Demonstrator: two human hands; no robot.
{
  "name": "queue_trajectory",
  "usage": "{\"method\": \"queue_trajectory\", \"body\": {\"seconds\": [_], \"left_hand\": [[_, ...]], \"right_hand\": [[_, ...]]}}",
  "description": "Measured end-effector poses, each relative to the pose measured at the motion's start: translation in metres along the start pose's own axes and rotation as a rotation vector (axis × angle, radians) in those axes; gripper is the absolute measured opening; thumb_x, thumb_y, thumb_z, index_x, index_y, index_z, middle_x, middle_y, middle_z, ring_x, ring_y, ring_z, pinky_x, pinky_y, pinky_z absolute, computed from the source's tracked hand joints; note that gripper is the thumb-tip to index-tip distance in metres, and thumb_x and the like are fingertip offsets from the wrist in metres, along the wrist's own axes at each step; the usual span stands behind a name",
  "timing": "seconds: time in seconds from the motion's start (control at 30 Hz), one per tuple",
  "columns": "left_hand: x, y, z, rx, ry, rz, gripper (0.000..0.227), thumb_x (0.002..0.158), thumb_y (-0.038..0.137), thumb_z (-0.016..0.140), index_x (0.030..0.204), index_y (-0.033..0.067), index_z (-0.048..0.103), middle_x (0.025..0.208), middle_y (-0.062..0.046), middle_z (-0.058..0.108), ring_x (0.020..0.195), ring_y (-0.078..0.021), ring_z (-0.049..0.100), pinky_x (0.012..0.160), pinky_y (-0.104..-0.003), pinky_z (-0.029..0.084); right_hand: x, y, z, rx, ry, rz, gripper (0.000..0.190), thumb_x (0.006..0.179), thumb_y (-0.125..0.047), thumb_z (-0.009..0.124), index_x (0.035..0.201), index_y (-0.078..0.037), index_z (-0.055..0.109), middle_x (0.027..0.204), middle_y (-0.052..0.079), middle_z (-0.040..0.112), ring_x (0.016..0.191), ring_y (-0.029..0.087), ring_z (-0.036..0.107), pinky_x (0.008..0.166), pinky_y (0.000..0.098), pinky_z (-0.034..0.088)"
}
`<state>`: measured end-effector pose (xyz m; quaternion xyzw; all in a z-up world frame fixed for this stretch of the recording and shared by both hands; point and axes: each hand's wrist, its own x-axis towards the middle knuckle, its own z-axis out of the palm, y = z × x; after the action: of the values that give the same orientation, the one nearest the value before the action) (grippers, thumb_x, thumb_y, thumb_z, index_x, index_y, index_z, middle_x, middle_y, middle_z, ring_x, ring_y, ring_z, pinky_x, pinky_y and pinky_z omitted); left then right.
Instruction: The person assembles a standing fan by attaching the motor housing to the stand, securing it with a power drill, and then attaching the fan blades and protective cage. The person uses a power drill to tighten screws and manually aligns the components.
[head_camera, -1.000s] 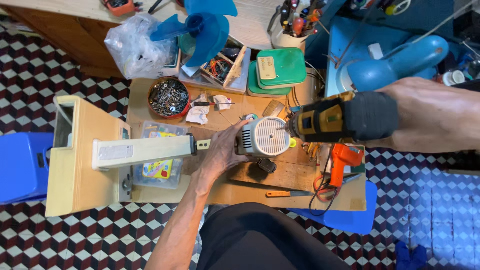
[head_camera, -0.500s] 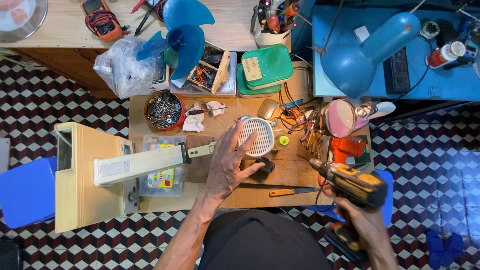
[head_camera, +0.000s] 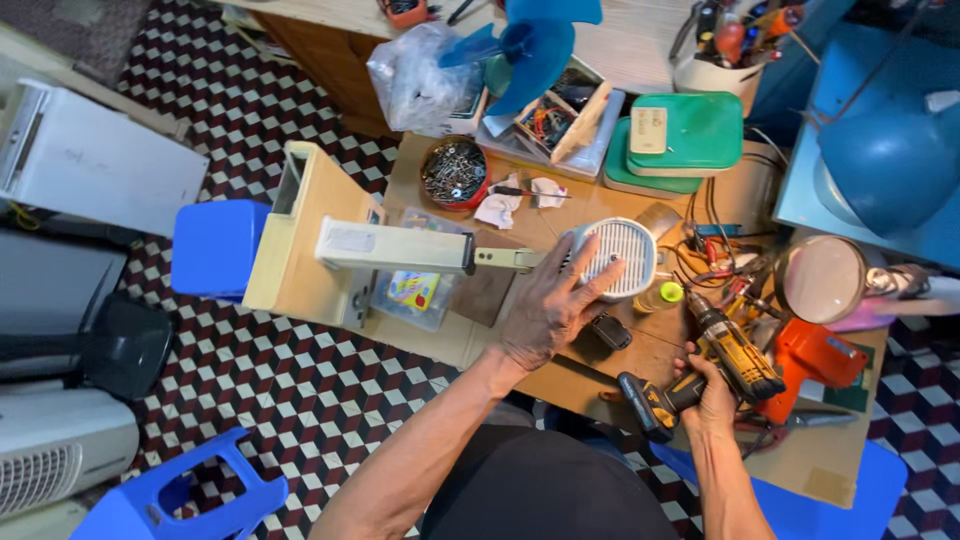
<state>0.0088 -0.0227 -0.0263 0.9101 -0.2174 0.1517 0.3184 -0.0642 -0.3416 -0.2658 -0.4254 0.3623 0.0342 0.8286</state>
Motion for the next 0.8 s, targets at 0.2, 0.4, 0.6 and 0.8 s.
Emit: {"method": "queue_trajectory", "body": {"seconds": [0.2,0.4,0.6,0.8], "left_hand": [[-0.008,0.021,0.012,0.012,0.110,-0.099,0.077,0.088,0.017,0.081,0.155,0.0287,0.045,0.169,-0.012,0.034,0.153,-0.0423,0.040,0.129,-0.052,0.039],[-0.049,0.058,0.015,-0.067,0.128,-0.164,0.072,0.092,0.016,0.076,0.155,0.0127,0.043,0.167,-0.020,0.028,0.153,-0.0424,0.037,0.129,-0.058,0.030],[-0.102,0.000,-0.029,-0.081,0.025,-0.355,0.037,0.094,0.014,0.070,0.129,0.0025,0.064,0.132,-0.021,0.066,0.127,-0.0370,0.061,0.116,-0.050,0.042],[-0.104,-0.072,-0.064,-0.090,0.027,-0.363,0.015,0.094,0.020,0.070,0.099,0.0070,0.076,0.102,-0.009,0.078,0.098,-0.0268,0.074,0.103,-0.045,0.053]], "right_hand": [[0.033,-0.011,-0.008,0.034,0.028,0.225,0.032,0.093,-0.013,0.070,0.118,0.003,0.061,0.108,0.015,0.069,0.089,0.025,0.069,0.079,0.0326,0.061],[0.026,-0.014,-0.013,-0.214,0.069,0.237,0.028,0.091,-0.016,0.070,0.111,0.001,0.058,0.098,0.015,0.066,0.084,0.028,0.068,0.075,0.0395,0.061],[0.007,-0.018,-0.018,-0.729,0.065,0.161,0.028,0.092,-0.020,0.076,0.106,0.000,0.062,0.089,0.009,0.062,0.072,0.020,0.056,0.058,0.0366,0.044],[-0.051,-0.017,0.005,-0.992,0.188,-0.061,0.036,0.089,-0.019,0.078,0.114,0.002,0.063,0.096,0.012,0.067,0.082,0.021,0.059,0.071,0.0336,0.046]]}}
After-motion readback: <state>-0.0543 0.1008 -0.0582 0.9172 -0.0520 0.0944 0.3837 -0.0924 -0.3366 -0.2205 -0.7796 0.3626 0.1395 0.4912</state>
